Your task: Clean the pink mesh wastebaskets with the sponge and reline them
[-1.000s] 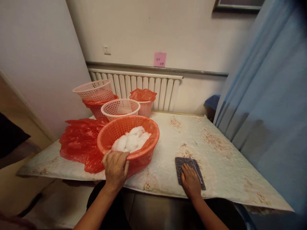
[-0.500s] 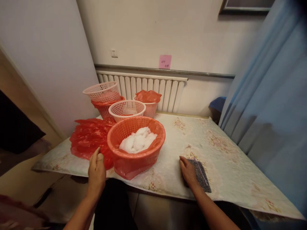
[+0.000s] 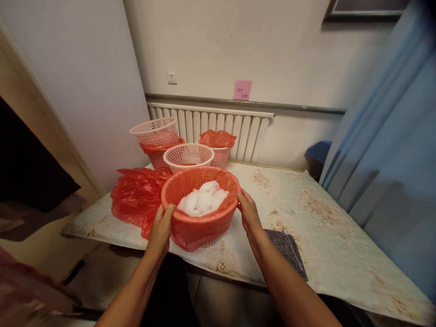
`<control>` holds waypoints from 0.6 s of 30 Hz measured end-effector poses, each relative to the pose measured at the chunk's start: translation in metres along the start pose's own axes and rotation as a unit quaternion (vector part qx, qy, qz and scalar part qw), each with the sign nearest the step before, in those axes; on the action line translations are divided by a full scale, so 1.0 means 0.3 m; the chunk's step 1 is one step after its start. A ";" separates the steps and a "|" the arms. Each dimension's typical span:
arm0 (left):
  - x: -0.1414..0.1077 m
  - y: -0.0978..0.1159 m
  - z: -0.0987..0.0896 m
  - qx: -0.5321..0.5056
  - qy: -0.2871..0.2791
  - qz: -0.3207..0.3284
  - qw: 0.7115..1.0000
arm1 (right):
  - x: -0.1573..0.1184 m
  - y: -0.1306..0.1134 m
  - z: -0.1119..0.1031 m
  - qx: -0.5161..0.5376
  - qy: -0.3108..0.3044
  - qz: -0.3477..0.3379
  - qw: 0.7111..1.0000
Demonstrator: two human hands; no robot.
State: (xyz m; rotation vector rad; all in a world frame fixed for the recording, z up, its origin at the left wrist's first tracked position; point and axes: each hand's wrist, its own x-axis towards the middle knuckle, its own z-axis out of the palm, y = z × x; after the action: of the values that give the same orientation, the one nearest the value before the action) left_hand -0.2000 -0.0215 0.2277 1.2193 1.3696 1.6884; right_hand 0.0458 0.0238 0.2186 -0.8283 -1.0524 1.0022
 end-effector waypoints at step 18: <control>0.027 -0.014 0.013 -0.068 -0.088 -0.006 0.994 | -0.318 -0.048 -0.018 -0.019 0.128 0.055 0.990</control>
State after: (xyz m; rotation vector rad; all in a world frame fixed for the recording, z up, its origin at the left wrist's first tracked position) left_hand -0.1997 -0.0116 0.2259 1.2476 1.1345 1.5975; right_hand 0.0386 -0.0710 0.2014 -1.0258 -0.8153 0.9407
